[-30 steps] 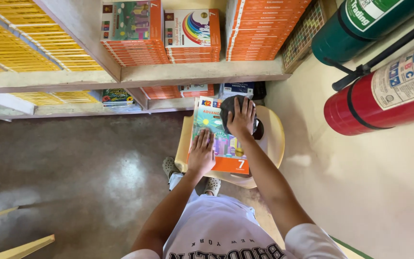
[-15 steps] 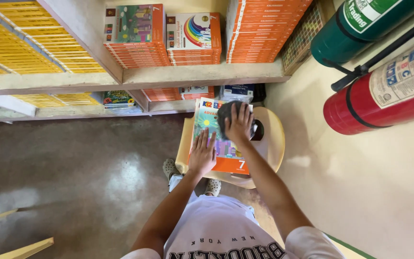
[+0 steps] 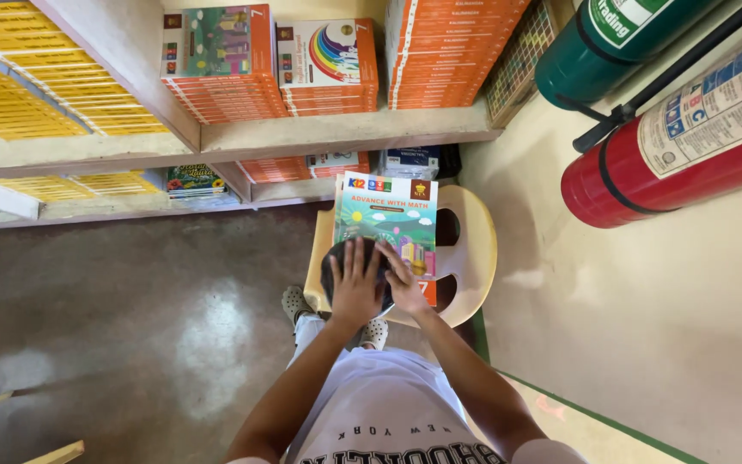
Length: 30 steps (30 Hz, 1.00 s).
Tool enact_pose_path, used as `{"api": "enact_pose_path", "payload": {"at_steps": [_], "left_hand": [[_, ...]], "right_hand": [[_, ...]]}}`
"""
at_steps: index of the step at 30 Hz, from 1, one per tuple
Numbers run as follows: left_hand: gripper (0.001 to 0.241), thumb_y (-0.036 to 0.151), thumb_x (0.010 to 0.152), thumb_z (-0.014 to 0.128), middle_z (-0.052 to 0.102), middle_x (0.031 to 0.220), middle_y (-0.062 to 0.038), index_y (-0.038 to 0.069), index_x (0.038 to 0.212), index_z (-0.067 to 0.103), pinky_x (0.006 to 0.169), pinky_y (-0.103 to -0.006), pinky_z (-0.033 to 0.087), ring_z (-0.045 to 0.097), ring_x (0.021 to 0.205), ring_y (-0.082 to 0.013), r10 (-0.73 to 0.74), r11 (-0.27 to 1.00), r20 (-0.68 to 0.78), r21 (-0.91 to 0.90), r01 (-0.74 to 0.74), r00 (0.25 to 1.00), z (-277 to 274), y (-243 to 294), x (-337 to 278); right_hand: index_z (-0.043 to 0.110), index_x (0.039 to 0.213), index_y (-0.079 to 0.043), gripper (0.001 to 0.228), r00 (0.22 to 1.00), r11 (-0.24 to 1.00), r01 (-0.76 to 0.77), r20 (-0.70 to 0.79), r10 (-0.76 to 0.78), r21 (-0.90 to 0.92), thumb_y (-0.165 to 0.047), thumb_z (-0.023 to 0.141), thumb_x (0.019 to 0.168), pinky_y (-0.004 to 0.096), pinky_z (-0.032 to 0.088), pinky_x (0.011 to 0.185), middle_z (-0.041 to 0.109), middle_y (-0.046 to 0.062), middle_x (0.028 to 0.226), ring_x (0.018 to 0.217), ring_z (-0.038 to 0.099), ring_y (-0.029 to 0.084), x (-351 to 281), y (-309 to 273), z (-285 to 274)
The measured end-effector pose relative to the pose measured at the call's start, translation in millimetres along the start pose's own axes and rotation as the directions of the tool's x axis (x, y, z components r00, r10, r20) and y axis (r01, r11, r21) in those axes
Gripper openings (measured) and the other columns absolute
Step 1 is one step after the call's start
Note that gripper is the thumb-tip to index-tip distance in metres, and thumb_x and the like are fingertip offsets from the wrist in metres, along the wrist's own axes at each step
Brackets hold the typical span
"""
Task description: Applying and smoothing protective plastic covers on library books
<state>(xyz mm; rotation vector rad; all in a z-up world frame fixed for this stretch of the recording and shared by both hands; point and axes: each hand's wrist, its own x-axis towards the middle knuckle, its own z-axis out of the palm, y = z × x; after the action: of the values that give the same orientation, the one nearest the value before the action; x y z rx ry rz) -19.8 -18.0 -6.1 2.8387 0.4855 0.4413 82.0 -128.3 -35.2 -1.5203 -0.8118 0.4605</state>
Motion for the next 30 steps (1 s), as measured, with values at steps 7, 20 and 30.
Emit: {"api": "enact_pose_path", "payload": {"at_steps": [7, 20, 30], "left_hand": [[0.064, 0.047, 0.095, 0.046, 0.033, 0.163, -0.017, 0.02, 0.153, 0.045, 0.12, -0.057, 0.019, 0.03, 0.151, -0.0353, 0.114, 0.994, -0.009, -0.006, -0.114, 0.993, 16, -6, -11], [0.065, 0.043, 0.084, 0.066, 0.041, 0.156, -0.023, 0.022, 0.144, 0.055, 0.113, -0.0586, 0.036, 0.041, 0.144, -0.0413, 0.134, 0.989, -0.163, 0.078, -0.122, 0.978, 11, -23, 58], [0.062, 0.045, 0.089, 0.061, 0.041, 0.155, -0.024, 0.021, 0.146, 0.055, 0.115, -0.0635, 0.03, 0.037, 0.146, -0.0438, 0.107, 0.993, -0.093, 0.05, -0.103, 0.99, 42, -46, 148]], "right_hand": [[0.052, 0.149, -0.023, 0.06, 0.993, 0.506, -0.009, -0.067, -0.095, -0.863, -0.024, 0.064, 0.09, 0.06, 0.038, 0.11, 0.044, 0.019, 0.154, 0.144, 0.039, 0.044, -4, -2, -21], [0.051, 0.151, -0.024, 0.06, 0.975, 0.369, -0.088, -0.156, -0.158, -0.925, -0.028, 0.056, 0.091, 0.056, 0.031, 0.116, 0.043, 0.016, 0.158, 0.146, 0.039, 0.038, -6, 18, -21], [0.046, 0.154, -0.022, 0.063, 0.985, 0.364, -0.121, -0.158, -0.075, -0.923, -0.026, 0.052, 0.092, 0.057, 0.031, 0.116, 0.042, 0.02, 0.157, 0.146, 0.039, 0.04, -2, 3, -17]]}}
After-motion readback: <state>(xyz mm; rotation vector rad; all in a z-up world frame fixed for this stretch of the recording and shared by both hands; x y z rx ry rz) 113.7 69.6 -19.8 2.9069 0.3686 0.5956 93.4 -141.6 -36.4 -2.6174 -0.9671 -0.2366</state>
